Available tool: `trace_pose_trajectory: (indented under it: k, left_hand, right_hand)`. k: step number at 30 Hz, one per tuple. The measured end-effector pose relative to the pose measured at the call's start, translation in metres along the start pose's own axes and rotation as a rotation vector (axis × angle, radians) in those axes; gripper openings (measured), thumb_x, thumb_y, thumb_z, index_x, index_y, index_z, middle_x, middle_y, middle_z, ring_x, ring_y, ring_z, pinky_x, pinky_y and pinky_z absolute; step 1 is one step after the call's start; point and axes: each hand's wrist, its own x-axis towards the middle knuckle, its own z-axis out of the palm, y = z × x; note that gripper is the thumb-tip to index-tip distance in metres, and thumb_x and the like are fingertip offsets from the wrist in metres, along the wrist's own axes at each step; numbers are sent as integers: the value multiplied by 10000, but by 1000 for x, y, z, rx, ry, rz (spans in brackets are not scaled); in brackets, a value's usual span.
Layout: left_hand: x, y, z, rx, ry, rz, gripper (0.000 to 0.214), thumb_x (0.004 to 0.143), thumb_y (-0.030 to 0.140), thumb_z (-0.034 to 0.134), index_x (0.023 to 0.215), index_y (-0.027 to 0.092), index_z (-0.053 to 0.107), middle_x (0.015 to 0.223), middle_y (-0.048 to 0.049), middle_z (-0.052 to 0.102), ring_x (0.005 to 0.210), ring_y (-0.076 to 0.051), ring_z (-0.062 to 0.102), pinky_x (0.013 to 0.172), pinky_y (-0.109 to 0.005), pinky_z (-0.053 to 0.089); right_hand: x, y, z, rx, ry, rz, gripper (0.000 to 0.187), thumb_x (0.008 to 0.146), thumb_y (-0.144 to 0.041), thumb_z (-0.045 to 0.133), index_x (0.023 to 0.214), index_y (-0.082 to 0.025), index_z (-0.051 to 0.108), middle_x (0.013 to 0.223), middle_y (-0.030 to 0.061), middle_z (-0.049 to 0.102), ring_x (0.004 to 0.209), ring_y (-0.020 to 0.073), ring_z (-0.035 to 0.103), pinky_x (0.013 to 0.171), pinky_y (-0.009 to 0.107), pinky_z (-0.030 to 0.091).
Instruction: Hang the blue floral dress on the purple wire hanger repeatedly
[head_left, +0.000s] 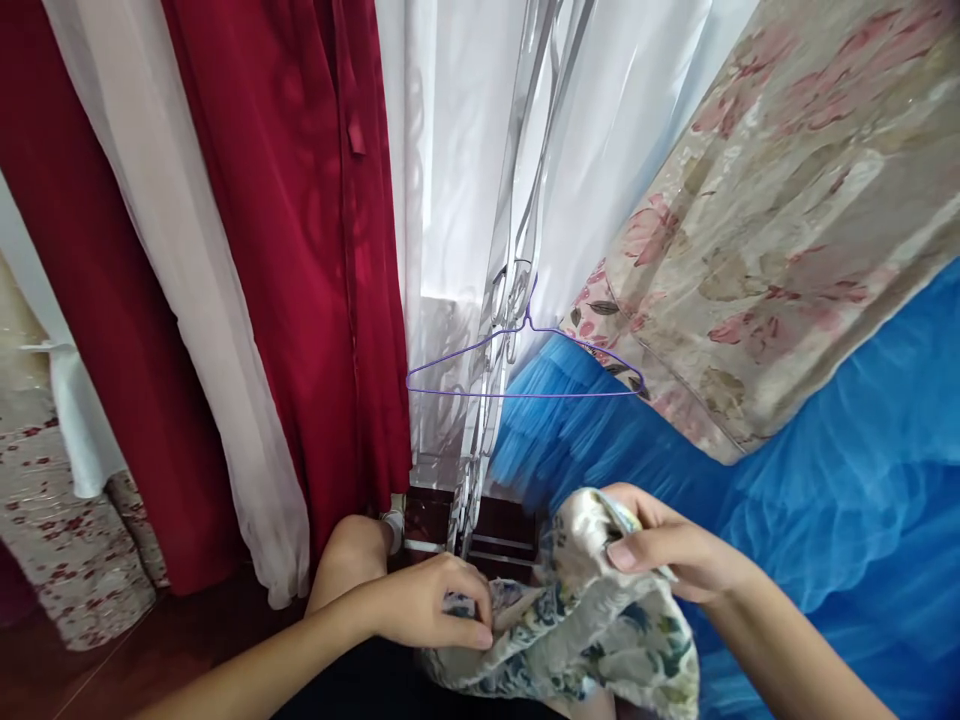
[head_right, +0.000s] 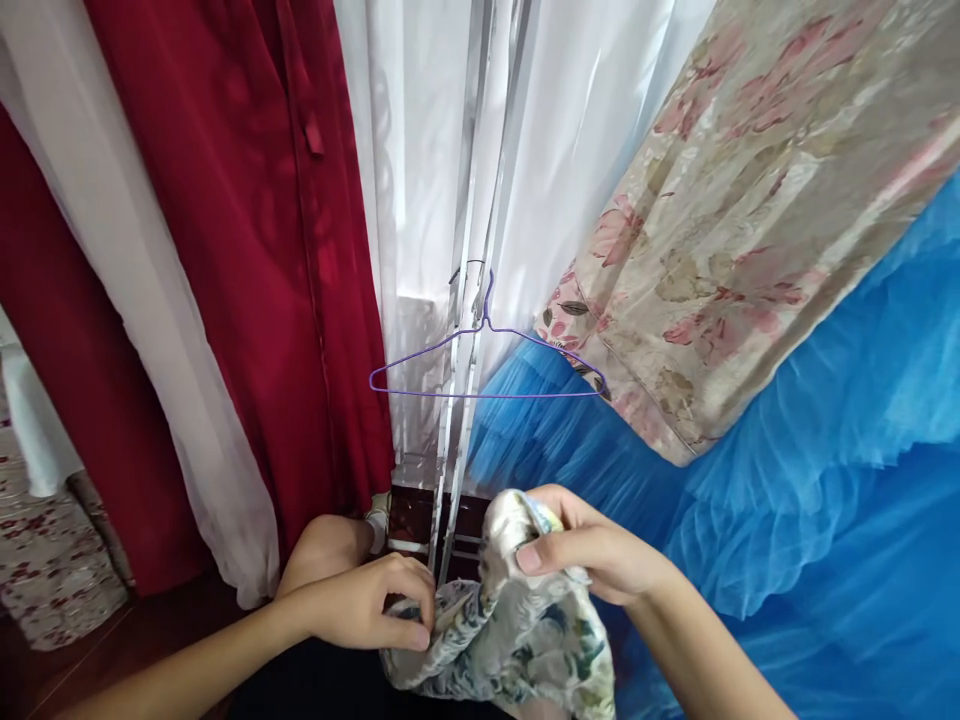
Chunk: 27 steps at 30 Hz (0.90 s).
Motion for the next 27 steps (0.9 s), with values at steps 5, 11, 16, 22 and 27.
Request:
trace_pose_trajectory:
  k: [5,11,16,22,27]
  left_hand:
    - [5,43,-3,-27,243,50,604,844,272,742,1404,243,517,1379,-92,597,1246,-251,570,1088,-376,440]
    - [16,53,7,152,-28,65,201,873,184,595,1057,207,672,991,-19,722,870,-179,659,811,-256,512]
    - [-5,-4,-46,630,104,-116,154,922,249,577,788,201,637,794,-38,661,872,-220,612,841,-318,453]
    - [-26,-27,-159,941,414,-200,179,911,269,553,944,235,725,1075,-51,719,1128,-274,555,1029,-442,346]
    - [-10,0,-212,964,612,-299,425,1014,325,344,1301,284,655,1377,-48,647,1246,-301,504,1054,-504,366]
  right_hand:
    - [7,-2,30,-153,65,35,280,761,-352,807,769,-108,669,628,-15,550,519,61,408,491,177,332]
    - [8,2,41,-258,-41,2,351,825,-434,765,772,-122,614,670,-19,503,583,73,401,535,189,336]
    - [-30,-14,9,-475,128,21,280,846,-394,732,844,-133,630,697,-22,497,594,87,379,533,209,304]
    - [-7,-11,-32,-1108,550,-96,328,863,-277,623,1182,-200,639,702,-26,575,599,150,466,572,261,363]
    - [71,-10,-89,-1264,884,-288,623,942,-441,538,1515,-210,464,632,-33,563,556,189,499,577,291,357]
